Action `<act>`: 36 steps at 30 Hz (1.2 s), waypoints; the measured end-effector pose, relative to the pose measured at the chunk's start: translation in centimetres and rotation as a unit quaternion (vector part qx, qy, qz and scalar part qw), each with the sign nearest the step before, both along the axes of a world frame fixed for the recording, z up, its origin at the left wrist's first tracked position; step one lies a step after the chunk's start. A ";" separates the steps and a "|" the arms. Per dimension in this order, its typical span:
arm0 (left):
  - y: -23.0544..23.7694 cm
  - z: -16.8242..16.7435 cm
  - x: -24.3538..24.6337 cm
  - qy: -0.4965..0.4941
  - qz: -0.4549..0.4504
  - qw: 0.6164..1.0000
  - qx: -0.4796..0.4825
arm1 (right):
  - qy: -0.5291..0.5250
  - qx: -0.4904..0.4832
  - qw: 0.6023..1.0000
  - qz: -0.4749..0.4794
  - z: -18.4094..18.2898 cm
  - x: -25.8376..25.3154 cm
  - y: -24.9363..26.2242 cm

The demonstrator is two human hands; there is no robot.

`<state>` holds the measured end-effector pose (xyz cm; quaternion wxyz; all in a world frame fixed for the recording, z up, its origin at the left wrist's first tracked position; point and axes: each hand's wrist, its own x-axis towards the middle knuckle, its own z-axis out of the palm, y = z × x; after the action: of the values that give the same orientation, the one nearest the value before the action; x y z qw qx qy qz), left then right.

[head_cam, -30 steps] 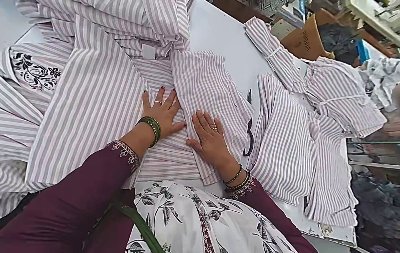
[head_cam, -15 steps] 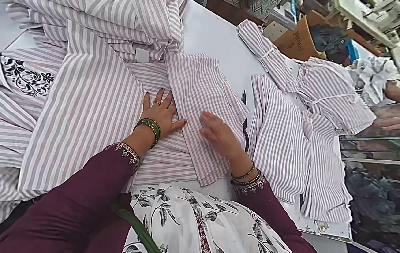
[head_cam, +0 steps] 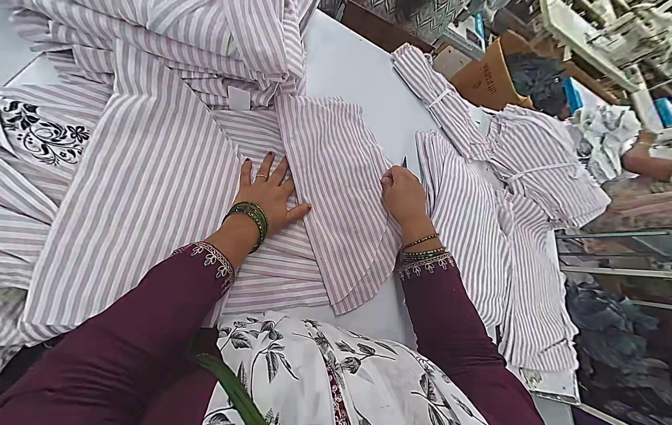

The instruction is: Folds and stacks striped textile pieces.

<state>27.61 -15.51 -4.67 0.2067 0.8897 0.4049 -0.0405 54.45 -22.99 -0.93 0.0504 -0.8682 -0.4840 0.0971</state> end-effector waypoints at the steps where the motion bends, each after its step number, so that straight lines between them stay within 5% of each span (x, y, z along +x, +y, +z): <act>1: 0.0 0.0 0.0 -0.001 0.000 1.000 -0.002 | 0.020 0.032 0.999 -0.011 0.4 0.8 0.0; 6: 0.0 0.0 -0.1 -0.004 0.005 1.000 0.001 | 0.035 0.231 0.969 -0.074 1.3 2.4 -1.3; 9: 0.0 -0.3 0.0 -0.014 0.005 1.000 0.011 | 0.028 0.164 0.986 -0.004 0.6 0.2 -1.7; 18: 0.0 -0.3 0.0 -0.014 0.008 1.000 0.007 | -0.026 -0.030 0.999 -0.018 -0.5 -1.2 -0.1; 24: 0.0 0.1 -0.1 -0.014 0.009 1.000 -0.010 | 0.047 0.256 0.960 -0.104 1.3 2.6 -1.5; 31: 0.1 -0.3 -0.5 -0.083 0.016 0.996 0.002 | 0.136 0.117 0.966 0.188 -0.8 -10.6 -3.8; 36: 0.6 -0.6 -1.0 -0.181 0.041 0.983 -0.010 | 0.070 0.178 0.955 0.226 -4.1 -12.3 -3.3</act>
<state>26.57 -14.95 -5.23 0.2867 0.8631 0.3963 0.1258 42.14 -26.30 -5.01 0.2141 -0.7041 -0.6725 0.0786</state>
